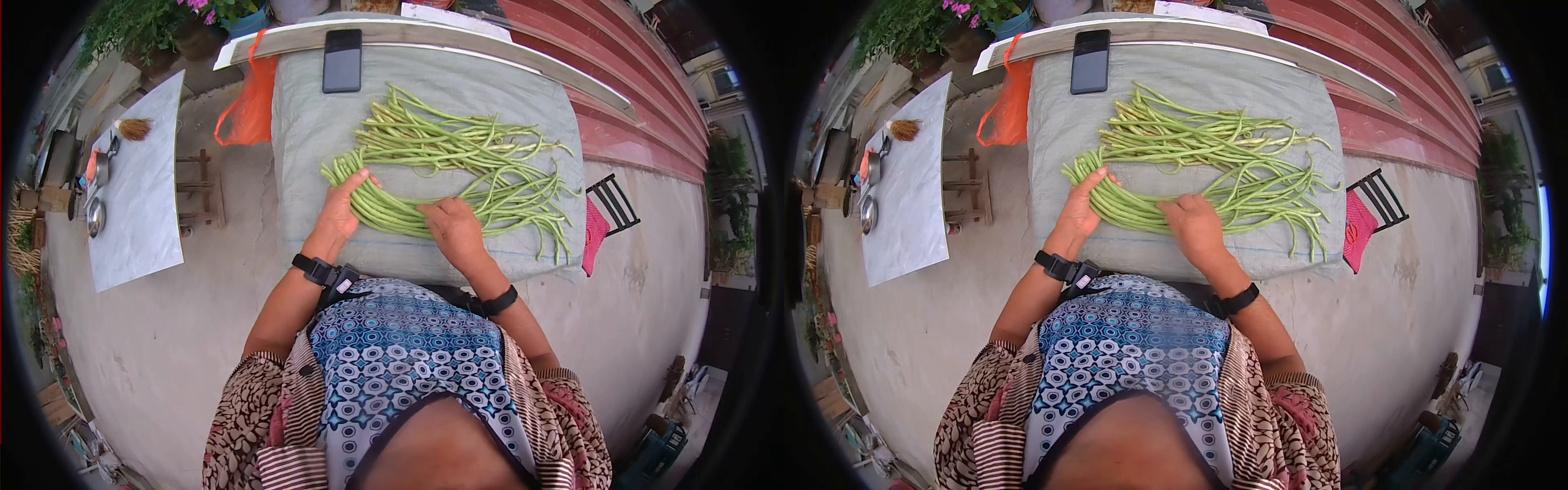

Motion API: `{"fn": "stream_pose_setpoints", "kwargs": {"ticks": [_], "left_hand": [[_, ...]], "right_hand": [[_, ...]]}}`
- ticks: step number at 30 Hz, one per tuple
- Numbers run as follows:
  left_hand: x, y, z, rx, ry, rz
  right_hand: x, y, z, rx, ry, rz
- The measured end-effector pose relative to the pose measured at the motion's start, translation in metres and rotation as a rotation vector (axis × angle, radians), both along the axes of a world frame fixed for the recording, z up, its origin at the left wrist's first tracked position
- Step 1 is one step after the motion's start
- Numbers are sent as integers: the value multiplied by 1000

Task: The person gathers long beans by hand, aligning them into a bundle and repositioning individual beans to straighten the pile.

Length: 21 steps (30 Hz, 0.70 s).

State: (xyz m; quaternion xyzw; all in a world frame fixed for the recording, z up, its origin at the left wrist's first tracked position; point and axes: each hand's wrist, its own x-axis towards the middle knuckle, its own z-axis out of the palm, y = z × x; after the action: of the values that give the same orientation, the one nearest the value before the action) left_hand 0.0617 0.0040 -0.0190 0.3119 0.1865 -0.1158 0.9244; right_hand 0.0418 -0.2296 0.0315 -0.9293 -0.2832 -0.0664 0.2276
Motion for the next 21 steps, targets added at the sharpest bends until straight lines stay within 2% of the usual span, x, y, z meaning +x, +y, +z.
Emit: {"fn": "stream_pose_setpoints", "kwargs": {"ticks": [5,8,11,14,18,19,21], "left_hand": [[7,-7,21,-32,-46,57],[14,-13,44,-76,-116,54],[25,-23,74,-134,-231,-4],[32,-34,111,-128,-377,-105],[30,-57,158,-93,-561,-175],[29,-59,167,-80,-611,-231],[26,-65,178,-50,-714,-347]], "right_hand": [[-14,-14,31,192,-93,8],[-32,-40,31,339,550,-98],[-28,-50,24,450,1171,64],[-26,-53,3,721,1441,146],[-12,-51,-19,1580,1390,217],[-5,-52,-22,1718,1372,204],[3,-50,-19,2023,1167,185]]}}
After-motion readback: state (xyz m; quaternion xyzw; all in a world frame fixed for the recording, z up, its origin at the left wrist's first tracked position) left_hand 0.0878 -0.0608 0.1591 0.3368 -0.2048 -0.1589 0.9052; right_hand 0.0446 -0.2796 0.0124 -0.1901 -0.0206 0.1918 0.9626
